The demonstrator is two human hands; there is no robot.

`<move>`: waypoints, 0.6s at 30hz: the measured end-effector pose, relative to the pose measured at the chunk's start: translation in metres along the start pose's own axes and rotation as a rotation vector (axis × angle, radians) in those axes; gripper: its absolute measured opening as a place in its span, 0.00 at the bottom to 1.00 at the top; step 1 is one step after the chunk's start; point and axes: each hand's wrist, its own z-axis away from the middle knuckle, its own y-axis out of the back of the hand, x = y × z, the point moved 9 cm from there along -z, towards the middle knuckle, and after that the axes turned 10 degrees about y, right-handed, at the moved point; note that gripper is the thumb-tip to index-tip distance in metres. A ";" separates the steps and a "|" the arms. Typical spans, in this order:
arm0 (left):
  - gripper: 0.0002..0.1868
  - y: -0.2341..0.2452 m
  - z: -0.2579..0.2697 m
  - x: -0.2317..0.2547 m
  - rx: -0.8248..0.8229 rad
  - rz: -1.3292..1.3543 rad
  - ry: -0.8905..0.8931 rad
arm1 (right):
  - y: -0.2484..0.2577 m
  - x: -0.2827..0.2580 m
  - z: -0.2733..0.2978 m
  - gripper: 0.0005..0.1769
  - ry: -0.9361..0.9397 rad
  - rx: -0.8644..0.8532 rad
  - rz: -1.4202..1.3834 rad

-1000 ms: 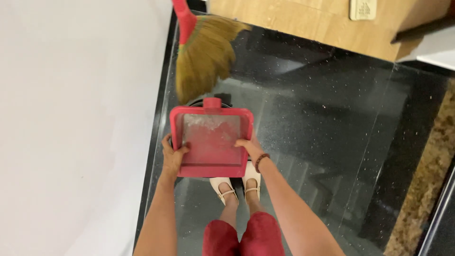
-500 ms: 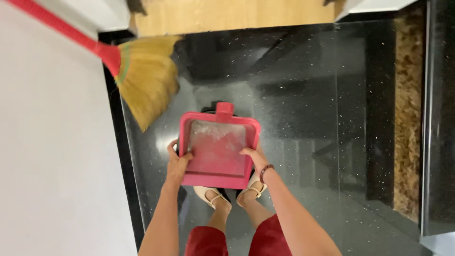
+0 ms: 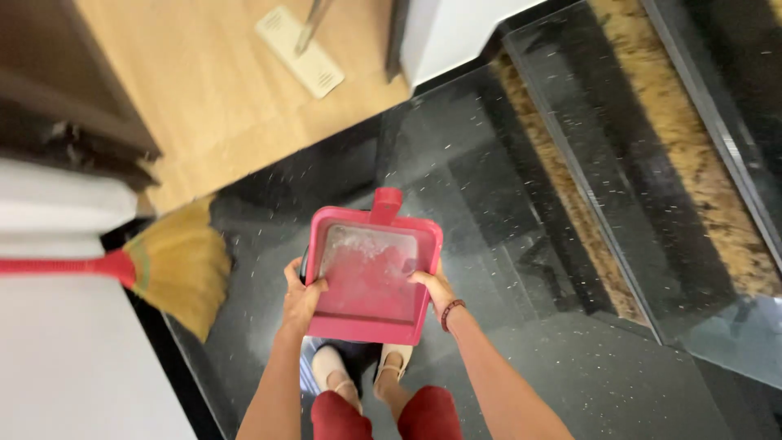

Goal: Mopping the wooden and granite floors, and sweeping the stairs with a broom and dustpan.

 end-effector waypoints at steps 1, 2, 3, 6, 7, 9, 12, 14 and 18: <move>0.48 -0.007 0.011 0.025 -0.005 -0.011 -0.015 | 0.011 -0.021 -0.001 0.48 0.010 0.013 -0.011; 0.49 -0.015 0.020 0.048 -0.024 -0.046 -0.010 | 0.023 -0.041 -0.002 0.48 0.009 0.036 -0.029; 0.50 -0.024 0.031 0.069 -0.043 -0.081 -0.002 | 0.035 -0.061 -0.002 0.48 0.007 0.058 -0.046; 0.47 -0.052 0.051 0.142 -0.076 -0.036 -0.115 | 0.078 -0.106 -0.018 0.46 0.049 0.118 -0.078; 0.47 -0.064 0.058 0.164 -0.079 -0.043 -0.125 | 0.092 -0.122 -0.022 0.46 0.055 0.126 -0.086; 0.47 -0.090 0.070 0.219 -0.110 -0.038 -0.227 | 0.122 -0.154 -0.034 0.43 0.066 0.175 -0.129; 0.46 -0.137 0.074 0.302 -0.136 -0.030 -0.367 | 0.180 -0.193 -0.071 0.42 0.096 0.219 -0.156; 0.45 -0.170 0.078 0.356 -0.155 -0.071 -0.398 | 0.214 -0.225 -0.098 0.42 0.114 0.247 -0.153; 0.45 -0.253 0.074 0.443 -0.234 -0.065 -0.522 | 0.295 -0.264 -0.148 0.40 0.104 0.313 -0.149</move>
